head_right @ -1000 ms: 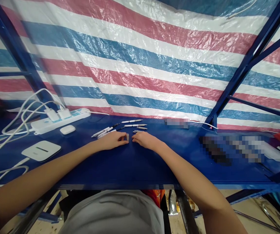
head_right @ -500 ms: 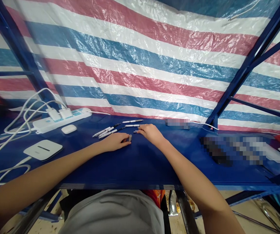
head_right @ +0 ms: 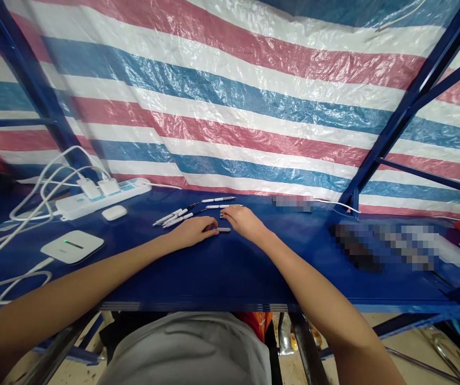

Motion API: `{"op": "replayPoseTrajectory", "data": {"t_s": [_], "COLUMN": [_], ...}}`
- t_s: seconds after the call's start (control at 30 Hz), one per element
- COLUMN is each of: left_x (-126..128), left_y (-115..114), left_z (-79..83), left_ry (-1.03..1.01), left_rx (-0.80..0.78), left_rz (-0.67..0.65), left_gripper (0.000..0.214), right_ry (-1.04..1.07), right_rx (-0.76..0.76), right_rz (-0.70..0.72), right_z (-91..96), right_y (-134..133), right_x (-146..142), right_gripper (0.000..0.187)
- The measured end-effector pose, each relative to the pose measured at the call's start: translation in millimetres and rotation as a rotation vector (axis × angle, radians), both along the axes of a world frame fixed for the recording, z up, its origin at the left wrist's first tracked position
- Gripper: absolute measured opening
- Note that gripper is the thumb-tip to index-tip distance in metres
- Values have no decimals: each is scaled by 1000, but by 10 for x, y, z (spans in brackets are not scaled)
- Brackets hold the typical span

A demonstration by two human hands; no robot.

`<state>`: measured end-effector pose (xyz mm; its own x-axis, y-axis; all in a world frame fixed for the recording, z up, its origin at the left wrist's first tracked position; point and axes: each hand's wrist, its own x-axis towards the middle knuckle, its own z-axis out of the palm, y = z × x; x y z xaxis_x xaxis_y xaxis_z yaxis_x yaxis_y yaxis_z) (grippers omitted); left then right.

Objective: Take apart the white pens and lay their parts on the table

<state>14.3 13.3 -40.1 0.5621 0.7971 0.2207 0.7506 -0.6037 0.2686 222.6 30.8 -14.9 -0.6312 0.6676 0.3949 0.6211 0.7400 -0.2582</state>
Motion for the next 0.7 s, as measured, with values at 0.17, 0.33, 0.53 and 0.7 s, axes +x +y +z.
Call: {"op": "replayPoseTrajectory", "data": {"t_s": [0.17,0.33,0.53,0.7], "left_x": [-52,-97,-100,-89], "left_y": [-6,-40,-62,-90], "left_z": [28,78,102,126], "left_ry": [-36,-27,19,72], "left_rx": [25,57,76,92], "left_rz": [-6,-49,-82,-69], "left_gripper": [25,20,18,19], "right_ry": [-46,-3,-2,-67], "right_rx": [-116,-199,-209,-138], "right_rz": [134,147,133,122], "right_z": [-58,-91,-115,-138], "right_y": [-46,-69,-59,-30], "right_x": [-56,-66,-67,-74], "right_gripper": [24,24,26,26]}}
